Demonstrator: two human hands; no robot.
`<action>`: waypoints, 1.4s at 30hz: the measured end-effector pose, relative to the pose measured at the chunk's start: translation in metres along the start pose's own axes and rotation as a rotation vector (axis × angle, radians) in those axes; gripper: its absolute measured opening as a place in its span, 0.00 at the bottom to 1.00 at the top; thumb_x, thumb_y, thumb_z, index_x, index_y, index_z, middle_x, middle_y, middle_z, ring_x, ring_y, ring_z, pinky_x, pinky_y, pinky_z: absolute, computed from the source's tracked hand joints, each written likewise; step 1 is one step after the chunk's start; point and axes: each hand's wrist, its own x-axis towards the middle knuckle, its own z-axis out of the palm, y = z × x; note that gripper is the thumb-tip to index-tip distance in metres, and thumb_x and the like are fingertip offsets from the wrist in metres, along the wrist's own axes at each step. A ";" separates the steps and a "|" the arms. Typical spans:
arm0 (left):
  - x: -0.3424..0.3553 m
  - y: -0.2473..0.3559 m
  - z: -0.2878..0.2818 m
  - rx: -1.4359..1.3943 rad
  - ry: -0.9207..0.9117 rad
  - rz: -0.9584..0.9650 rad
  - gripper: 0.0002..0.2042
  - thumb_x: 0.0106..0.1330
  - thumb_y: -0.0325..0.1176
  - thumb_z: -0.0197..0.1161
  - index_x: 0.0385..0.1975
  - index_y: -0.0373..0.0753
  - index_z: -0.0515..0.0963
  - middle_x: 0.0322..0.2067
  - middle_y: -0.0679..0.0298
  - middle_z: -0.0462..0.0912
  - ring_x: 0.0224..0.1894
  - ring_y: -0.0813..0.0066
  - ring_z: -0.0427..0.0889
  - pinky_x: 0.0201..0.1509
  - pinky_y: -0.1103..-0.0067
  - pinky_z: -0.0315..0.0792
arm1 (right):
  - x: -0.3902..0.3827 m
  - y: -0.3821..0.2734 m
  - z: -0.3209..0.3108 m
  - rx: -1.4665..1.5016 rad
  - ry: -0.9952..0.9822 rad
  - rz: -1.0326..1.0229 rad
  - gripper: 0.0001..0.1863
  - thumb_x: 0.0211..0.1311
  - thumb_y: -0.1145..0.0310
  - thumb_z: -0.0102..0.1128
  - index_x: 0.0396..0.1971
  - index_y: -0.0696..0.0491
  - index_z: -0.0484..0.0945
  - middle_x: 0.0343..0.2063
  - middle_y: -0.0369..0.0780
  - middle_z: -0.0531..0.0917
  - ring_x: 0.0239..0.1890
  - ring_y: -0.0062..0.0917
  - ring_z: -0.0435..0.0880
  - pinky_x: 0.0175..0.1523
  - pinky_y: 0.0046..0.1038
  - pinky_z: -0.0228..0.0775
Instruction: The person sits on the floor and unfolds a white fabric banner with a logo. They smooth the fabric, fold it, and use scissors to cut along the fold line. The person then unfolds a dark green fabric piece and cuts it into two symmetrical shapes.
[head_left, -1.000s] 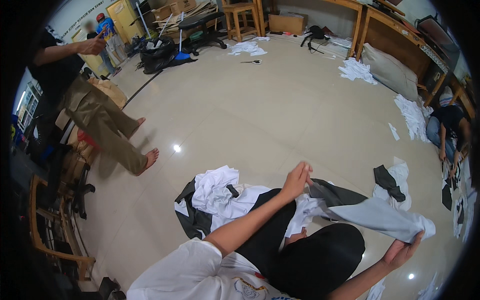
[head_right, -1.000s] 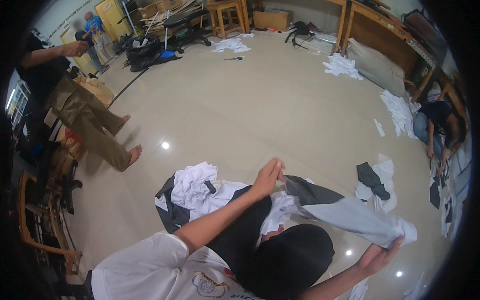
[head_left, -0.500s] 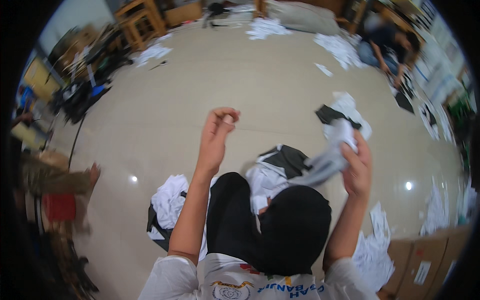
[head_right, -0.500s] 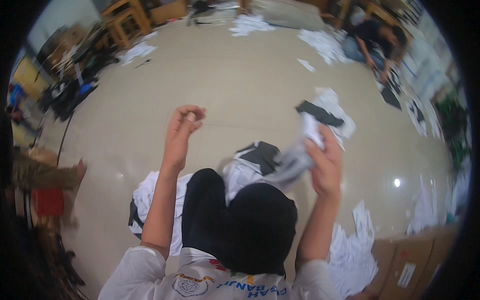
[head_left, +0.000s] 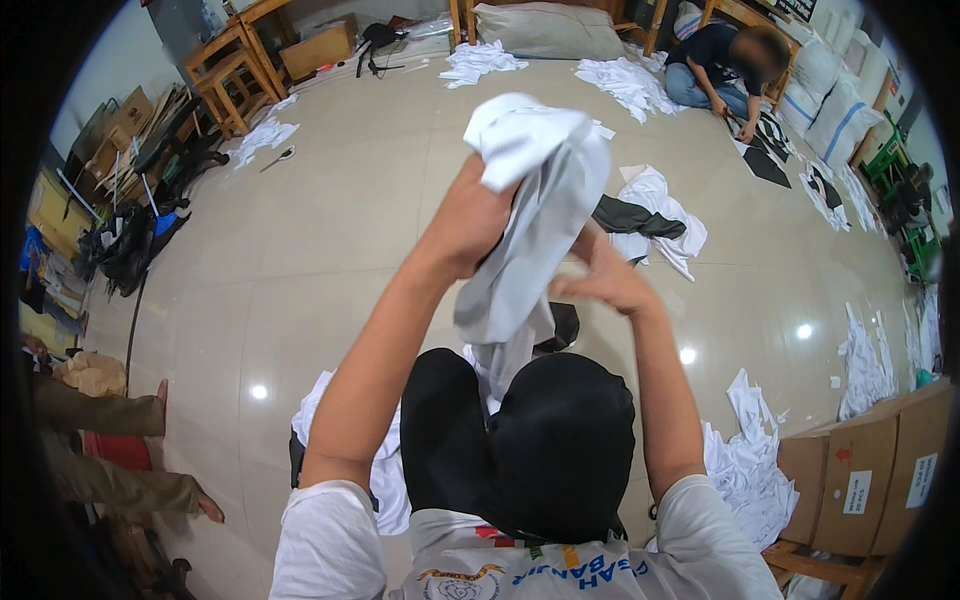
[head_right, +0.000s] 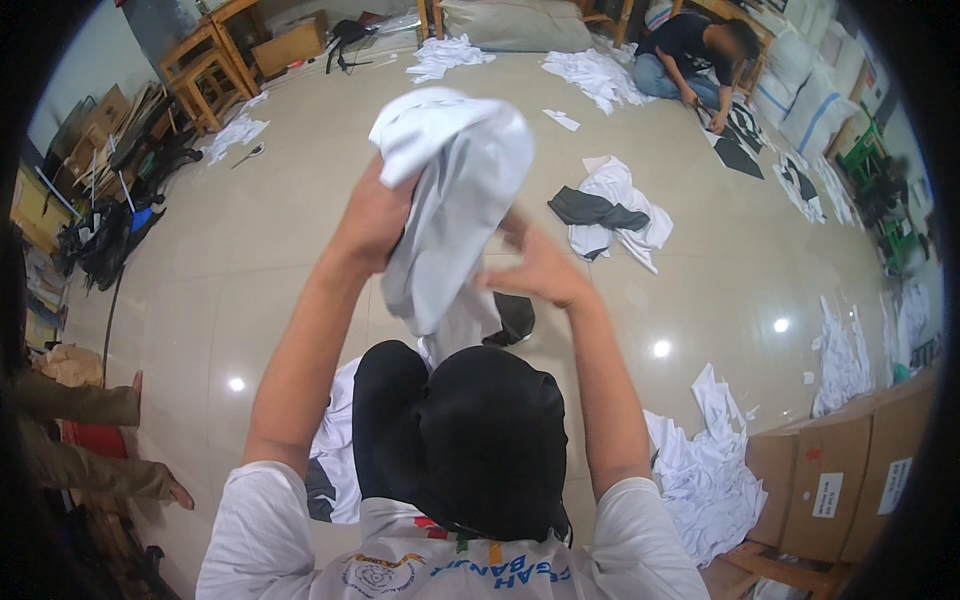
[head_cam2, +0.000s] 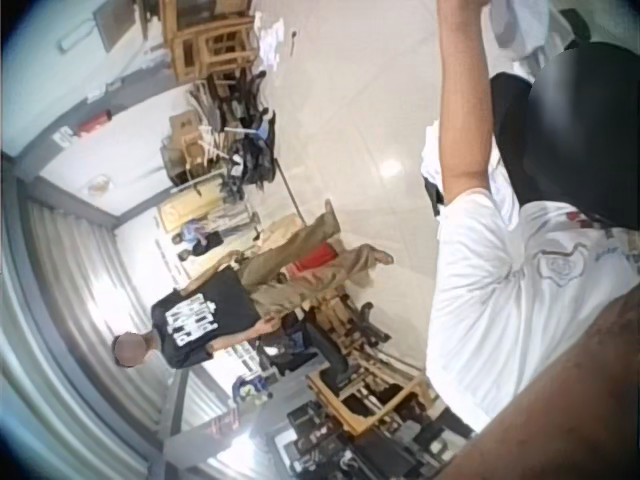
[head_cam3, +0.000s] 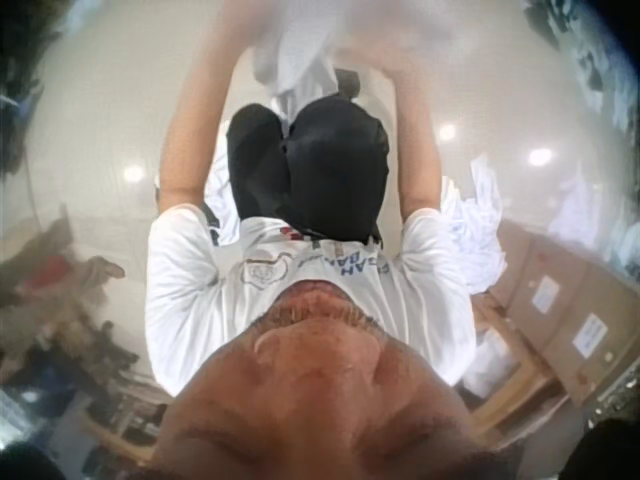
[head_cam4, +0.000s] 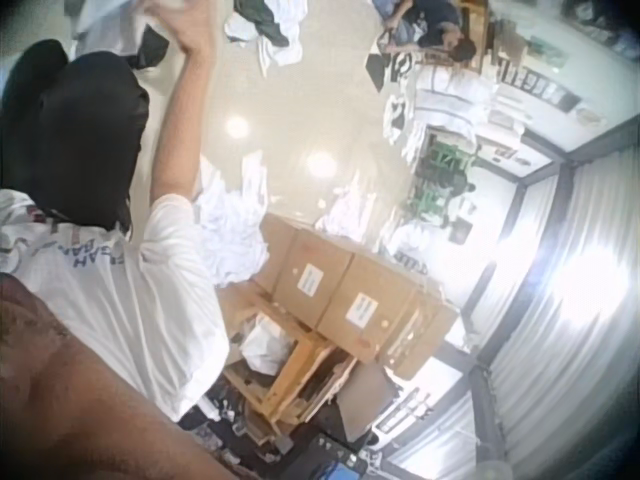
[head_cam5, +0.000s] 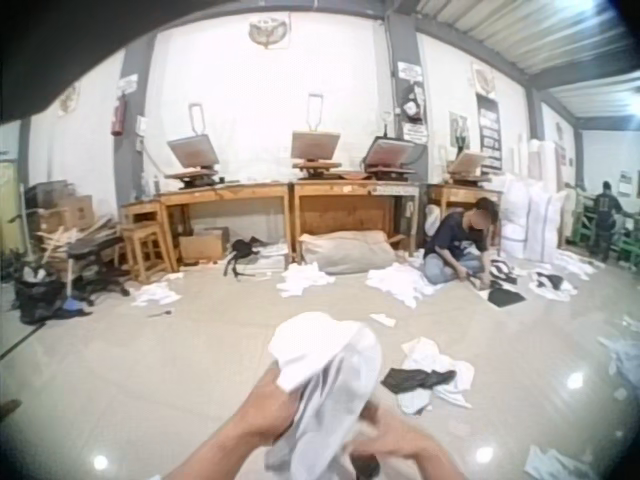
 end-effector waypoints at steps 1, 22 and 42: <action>0.001 0.013 -0.001 0.036 0.022 0.000 0.23 0.81 0.42 0.55 0.69 0.35 0.72 0.60 0.60 0.80 0.59 0.71 0.80 0.64 0.72 0.74 | -0.005 0.000 0.026 0.047 -0.165 0.267 0.64 0.40 0.57 0.91 0.77 0.58 0.61 0.70 0.46 0.73 0.73 0.36 0.70 0.77 0.39 0.61; 0.054 0.179 -0.096 0.031 -0.117 0.288 0.18 0.80 0.44 0.53 0.51 0.34 0.80 0.37 0.57 0.89 0.29 0.70 0.90 0.35 0.74 0.89 | 0.055 0.056 0.092 0.468 -0.058 0.063 0.51 0.55 0.69 0.67 0.81 0.52 0.55 0.72 0.43 0.71 0.71 0.35 0.72 0.71 0.34 0.66; 0.038 0.209 -0.083 0.419 0.229 0.458 0.21 0.80 0.50 0.53 0.56 0.37 0.75 0.42 0.59 0.82 0.38 0.77 0.84 0.46 0.76 0.81 | 0.071 -0.159 -0.001 0.557 -0.249 -0.085 0.29 0.58 0.62 0.79 0.58 0.58 0.80 0.46 0.37 0.88 0.46 0.19 0.87 0.55 0.26 0.80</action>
